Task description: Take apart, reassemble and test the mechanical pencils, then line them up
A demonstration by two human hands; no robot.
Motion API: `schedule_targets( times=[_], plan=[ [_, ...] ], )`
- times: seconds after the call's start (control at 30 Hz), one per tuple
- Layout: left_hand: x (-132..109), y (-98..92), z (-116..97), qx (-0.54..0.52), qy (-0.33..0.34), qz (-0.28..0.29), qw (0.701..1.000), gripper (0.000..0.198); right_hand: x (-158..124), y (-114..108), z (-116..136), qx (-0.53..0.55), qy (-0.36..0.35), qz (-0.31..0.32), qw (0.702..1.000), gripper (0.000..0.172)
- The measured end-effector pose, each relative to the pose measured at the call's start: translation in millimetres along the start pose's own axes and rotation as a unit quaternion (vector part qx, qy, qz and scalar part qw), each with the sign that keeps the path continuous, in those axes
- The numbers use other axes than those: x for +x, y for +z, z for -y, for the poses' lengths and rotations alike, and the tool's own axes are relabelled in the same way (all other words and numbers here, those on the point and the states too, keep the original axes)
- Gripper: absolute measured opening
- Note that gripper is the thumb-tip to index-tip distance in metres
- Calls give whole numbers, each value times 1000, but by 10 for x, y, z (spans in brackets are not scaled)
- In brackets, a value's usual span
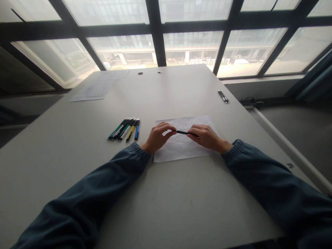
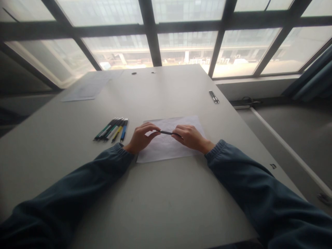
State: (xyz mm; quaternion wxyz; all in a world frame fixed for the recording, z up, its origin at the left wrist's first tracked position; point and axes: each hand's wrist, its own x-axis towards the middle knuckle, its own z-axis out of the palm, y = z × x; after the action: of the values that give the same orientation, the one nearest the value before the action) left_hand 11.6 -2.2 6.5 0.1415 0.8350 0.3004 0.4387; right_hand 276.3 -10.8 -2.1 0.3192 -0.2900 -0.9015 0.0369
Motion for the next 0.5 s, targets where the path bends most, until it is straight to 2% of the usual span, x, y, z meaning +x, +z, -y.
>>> schedule_targets(
  times=[0.13,0.27,0.37,0.5],
  plan=[
    [1,-1,-13,0,-12,10,1000,17,-4,9,-11,-9,4,1,1000,21],
    [2,1,2,11,-27,14,999,33,-7,17,-14,-10,9,-2,1000,20],
    [-5,-7,20,38,-44,17,998,32,-8,18,-11,-13,8,-5,1000,20],
    [-33,-16,47,51,-69,49,995,57,-7,16,-9,-15,1,-8,1000,19]
  ],
)
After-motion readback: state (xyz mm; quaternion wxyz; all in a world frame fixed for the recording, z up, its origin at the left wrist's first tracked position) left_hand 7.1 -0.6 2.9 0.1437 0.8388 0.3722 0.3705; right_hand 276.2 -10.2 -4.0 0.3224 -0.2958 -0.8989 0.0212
